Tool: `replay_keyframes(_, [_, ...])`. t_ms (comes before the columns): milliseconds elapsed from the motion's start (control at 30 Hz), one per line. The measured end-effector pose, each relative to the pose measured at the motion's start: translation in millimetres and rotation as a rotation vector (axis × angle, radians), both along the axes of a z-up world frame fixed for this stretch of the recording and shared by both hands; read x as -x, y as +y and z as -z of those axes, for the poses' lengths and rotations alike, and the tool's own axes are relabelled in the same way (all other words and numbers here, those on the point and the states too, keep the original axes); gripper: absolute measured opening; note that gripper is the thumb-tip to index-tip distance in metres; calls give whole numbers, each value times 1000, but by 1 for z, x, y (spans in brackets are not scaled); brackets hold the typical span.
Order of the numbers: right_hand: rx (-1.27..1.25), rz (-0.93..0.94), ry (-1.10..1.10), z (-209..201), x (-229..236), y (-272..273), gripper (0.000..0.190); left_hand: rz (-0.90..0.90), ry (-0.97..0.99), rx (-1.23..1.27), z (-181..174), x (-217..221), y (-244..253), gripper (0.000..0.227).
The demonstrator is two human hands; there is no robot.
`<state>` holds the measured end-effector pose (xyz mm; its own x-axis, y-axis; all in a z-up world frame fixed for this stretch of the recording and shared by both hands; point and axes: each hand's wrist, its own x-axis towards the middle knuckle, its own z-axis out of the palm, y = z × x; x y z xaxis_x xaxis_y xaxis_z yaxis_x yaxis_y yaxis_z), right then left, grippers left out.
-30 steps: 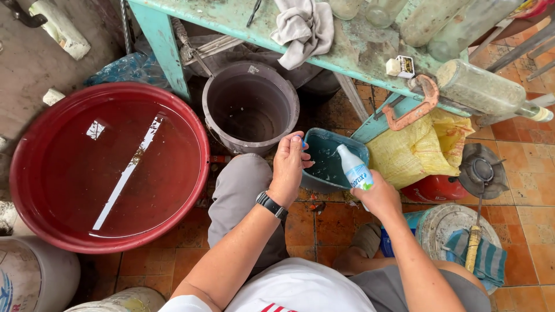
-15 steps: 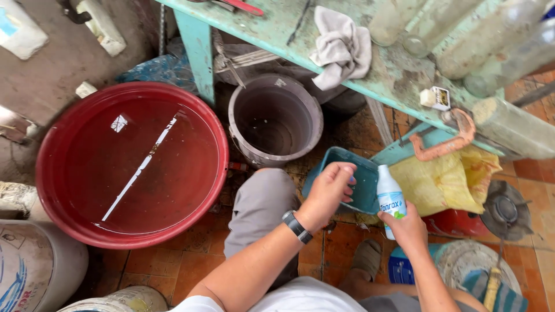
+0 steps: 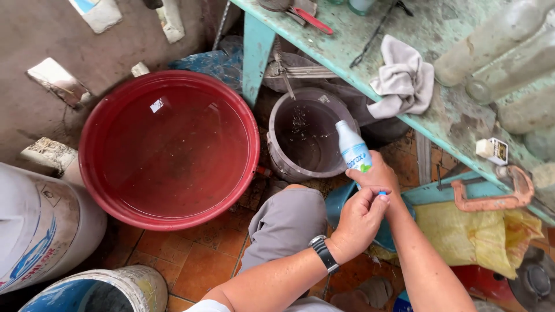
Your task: The person is preparing and cutting glass bottles using a manual method involving liquid accelerant and a heating element.
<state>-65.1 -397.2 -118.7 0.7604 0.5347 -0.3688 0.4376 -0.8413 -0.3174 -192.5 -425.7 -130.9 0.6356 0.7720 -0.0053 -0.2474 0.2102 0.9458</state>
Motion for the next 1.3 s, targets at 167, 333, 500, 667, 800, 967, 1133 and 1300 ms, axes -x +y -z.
replay_keyframes(167, [-14,-91,-57,20,-3,16,72,103,94,41,-13,8,10,39])
replay_keyframes(333, [-174,-129,9,54,-20,-16,67,46,149,20,4,6,21,35])
replay_keyframes(500, [-317,148,31,91,-32,-43,71,-84,-31,96,22,8,25,26])
replay_keyframes(667, [-572,58,42,61,-8,-43,75,-134,-136,267,20,3,34,27])
replay_keyframes(800, [-731,-115,-31,7,21,-28,77,-208,-252,297,-2,17,60,32])
replay_keyframes(967, [-1030,-215,219,-12,42,5,70,-340,-218,158,11,46,104,16])
replay_keyframes(1133, [-1188,-259,511,-1,93,31,65,-237,-67,-90,-6,117,120,31])
replay_keyframes(1300, [-1204,-410,741,13,156,38,69,-149,149,-372,-16,169,120,72])
